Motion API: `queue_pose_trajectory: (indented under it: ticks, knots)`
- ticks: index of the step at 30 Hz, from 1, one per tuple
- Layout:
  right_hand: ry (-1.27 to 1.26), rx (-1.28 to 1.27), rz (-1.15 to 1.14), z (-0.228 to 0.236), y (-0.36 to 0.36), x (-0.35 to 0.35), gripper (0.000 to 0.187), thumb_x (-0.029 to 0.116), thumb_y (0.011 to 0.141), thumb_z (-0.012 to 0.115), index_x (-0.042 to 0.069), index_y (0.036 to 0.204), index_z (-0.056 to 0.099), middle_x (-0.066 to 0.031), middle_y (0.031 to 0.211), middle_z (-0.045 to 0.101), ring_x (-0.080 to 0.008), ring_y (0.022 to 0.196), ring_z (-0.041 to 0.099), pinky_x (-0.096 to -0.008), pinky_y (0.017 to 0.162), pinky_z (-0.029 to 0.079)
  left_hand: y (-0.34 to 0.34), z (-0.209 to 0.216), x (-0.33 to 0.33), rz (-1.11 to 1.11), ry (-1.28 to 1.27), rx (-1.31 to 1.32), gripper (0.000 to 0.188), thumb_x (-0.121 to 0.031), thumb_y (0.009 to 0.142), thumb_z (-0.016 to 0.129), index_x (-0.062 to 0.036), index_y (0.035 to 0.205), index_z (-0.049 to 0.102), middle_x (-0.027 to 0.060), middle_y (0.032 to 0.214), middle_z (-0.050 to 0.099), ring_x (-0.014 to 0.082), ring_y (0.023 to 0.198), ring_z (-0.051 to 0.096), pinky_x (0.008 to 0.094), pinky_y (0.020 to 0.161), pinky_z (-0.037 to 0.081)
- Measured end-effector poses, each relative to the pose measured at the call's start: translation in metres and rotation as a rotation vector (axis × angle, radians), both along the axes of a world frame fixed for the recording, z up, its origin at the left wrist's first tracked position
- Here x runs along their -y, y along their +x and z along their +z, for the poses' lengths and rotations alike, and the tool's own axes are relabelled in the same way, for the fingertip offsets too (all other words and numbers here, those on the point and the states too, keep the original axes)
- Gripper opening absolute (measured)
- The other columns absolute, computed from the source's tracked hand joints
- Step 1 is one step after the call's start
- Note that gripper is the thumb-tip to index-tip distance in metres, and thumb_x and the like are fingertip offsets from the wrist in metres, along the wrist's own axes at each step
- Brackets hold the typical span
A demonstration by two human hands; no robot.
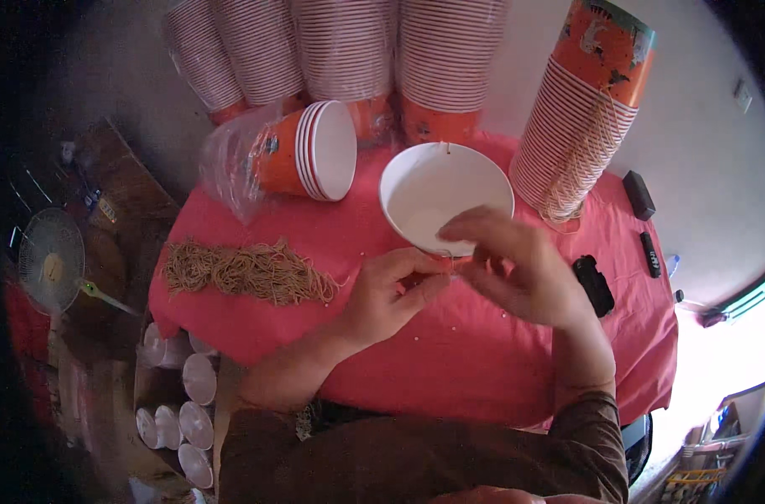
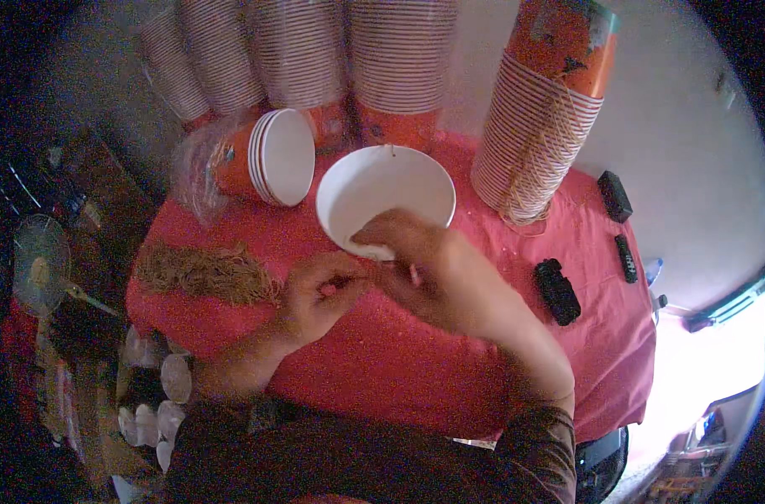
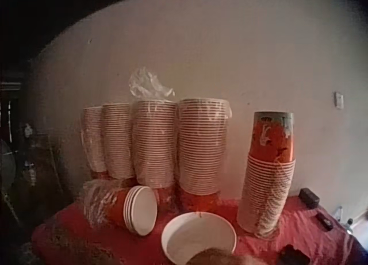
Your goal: Attaching rubber bands to large paper buckets, likely for packaging or assembly.
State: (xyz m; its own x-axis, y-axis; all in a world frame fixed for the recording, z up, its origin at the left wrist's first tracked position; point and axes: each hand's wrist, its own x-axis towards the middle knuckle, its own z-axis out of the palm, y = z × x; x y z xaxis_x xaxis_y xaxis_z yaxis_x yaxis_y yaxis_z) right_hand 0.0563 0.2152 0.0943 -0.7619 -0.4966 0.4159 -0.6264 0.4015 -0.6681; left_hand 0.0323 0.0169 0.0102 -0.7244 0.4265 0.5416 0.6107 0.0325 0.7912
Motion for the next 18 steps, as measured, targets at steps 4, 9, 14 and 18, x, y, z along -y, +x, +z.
queue_pose_trajectory:
  ticks: [4,9,14,18]
  knots:
    - [0.093,-0.089,0.149,-0.008,-0.002,0.011,0.035,0.006,0.081,0.064,0.003,0.115,0.056,-0.0166,0.106,0.060,-0.0362,0.089,0.062,-0.0433,0.074,0.051,0.001,-0.004,0.001,-0.023,0.101,-0.015,0.016,0.000,0.086,0.063,0.0002,0.102,0.064,0.0079,0.095,0.065,0.0110,0.078,0.063,0.0241,0.064,0.051]
    - [0.070,-0.142,0.114,-0.020,-0.008,0.007,0.036,0.003,0.080,0.065,0.002,0.115,0.057,-0.0151,0.098,0.063,-0.0318,0.082,0.064,-0.0380,0.070,0.052,0.001,-0.002,0.001,-0.059,0.168,-0.012,0.013,0.001,0.087,0.061,0.0004,0.100,0.064,0.0081,0.093,0.065,0.0120,0.079,0.064,0.0241,0.065,0.051]
    - [0.097,-0.104,0.037,-0.020,-0.007,0.007,0.031,-0.001,0.079,0.066,0.000,0.109,0.061,-0.0125,0.087,0.065,-0.0262,0.076,0.065,-0.0335,0.067,0.052,0.001,-0.002,0.004,-0.025,0.114,0.038,0.011,-0.001,0.088,0.062,0.0000,0.098,0.064,0.0074,0.090,0.065,0.0104,0.075,0.063,0.0236,0.063,0.050]
    - [0.103,-0.231,0.040,-0.022,-0.016,0.000,0.015,0.007,0.079,0.064,0.003,0.092,0.060,-0.0149,0.081,0.061,-0.0350,0.076,0.062,-0.0416,0.064,0.050,-0.005,-0.007,0.002,0.005,0.115,-0.008,0.011,-0.001,0.087,0.063,-0.0008,0.098,0.064,0.0070,0.088,0.065,0.0099,0.072,0.062,0.0228,0.060,0.048]
